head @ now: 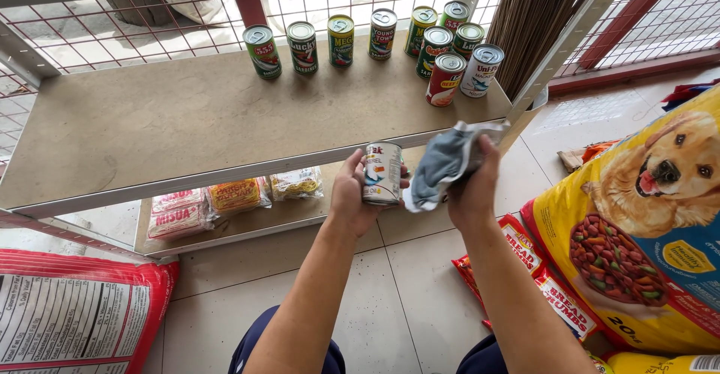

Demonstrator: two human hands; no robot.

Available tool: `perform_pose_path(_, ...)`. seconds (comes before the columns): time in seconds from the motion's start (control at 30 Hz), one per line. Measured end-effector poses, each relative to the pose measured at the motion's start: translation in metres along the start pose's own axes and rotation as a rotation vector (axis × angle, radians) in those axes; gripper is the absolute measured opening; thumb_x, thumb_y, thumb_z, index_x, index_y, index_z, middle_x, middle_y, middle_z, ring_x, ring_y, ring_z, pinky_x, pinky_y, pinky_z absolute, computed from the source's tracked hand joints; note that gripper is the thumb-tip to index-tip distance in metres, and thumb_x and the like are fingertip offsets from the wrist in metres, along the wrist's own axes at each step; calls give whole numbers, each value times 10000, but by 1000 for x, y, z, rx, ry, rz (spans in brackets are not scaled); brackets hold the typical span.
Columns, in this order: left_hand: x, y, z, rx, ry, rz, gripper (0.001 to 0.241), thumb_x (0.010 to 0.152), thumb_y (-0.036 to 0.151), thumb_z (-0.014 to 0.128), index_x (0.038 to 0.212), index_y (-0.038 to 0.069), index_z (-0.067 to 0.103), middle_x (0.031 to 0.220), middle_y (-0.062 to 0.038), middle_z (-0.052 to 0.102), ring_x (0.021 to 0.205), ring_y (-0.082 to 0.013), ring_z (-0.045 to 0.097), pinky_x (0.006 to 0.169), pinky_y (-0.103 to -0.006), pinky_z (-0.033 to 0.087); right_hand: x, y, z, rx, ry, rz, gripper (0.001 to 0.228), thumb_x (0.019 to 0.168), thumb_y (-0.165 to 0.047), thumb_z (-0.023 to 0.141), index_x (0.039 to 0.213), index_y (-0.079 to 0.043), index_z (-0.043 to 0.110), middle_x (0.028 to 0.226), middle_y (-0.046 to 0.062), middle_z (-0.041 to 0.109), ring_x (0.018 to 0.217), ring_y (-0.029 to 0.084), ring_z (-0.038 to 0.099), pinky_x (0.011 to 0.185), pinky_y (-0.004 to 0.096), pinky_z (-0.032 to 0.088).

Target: Wiping canned goods with a cloth and organizing them on a display shelf.

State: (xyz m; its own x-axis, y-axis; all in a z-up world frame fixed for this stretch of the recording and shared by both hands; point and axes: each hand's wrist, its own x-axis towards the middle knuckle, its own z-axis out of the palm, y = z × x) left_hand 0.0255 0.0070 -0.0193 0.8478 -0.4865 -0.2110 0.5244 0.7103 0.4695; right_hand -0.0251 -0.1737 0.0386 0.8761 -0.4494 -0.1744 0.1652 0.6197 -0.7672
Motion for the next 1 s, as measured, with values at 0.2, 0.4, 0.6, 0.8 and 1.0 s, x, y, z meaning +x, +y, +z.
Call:
perform_pose_path(0.2,-32,1,36,-8,157,63,291,948,331,595,1128,108,645,971,-167,731,787,-292,719,642,-392,581,-47,8,25,-1112,-743,-636,1110,668,-454,904,1577,-123,361,1527,182,400,1372,388,402,1187,488,240)
perform_pose_path(0.4,-36,-10,37,125,101,122,230,957,301,620,1152,190,571,928,-109,744,772,-243,734,636,-342,595,-28,25,22,-1096,-205,-382,562,744,-559,875,1206,-320,664,907,56,660,905,250,659,804,418,492)
perform_pose_path(0.6,-42,2,35,102,144,41,229,929,350,585,1106,222,657,951,-82,771,800,-237,735,753,-357,592,-39,6,34,-1124,-595,-357,1230,421,-434,1031,1482,-251,437,1280,174,599,1272,408,560,1093,516,425)
perform_pose_path(0.8,-35,-13,30,128,82,56,314,943,321,642,1200,145,613,944,-156,756,786,-283,754,693,-386,610,-28,9,27,-1160,-195,-354,477,764,-519,854,1126,-277,658,921,111,687,960,349,683,813,485,488)
perform_pose_path(1.0,-36,-9,29,180,133,85,210,940,286,599,1100,162,654,940,-95,764,793,-240,748,709,-310,594,-48,-4,39,-1207,-497,-315,1035,503,-467,994,1396,-247,519,1256,150,632,1261,366,582,1058,508,463)
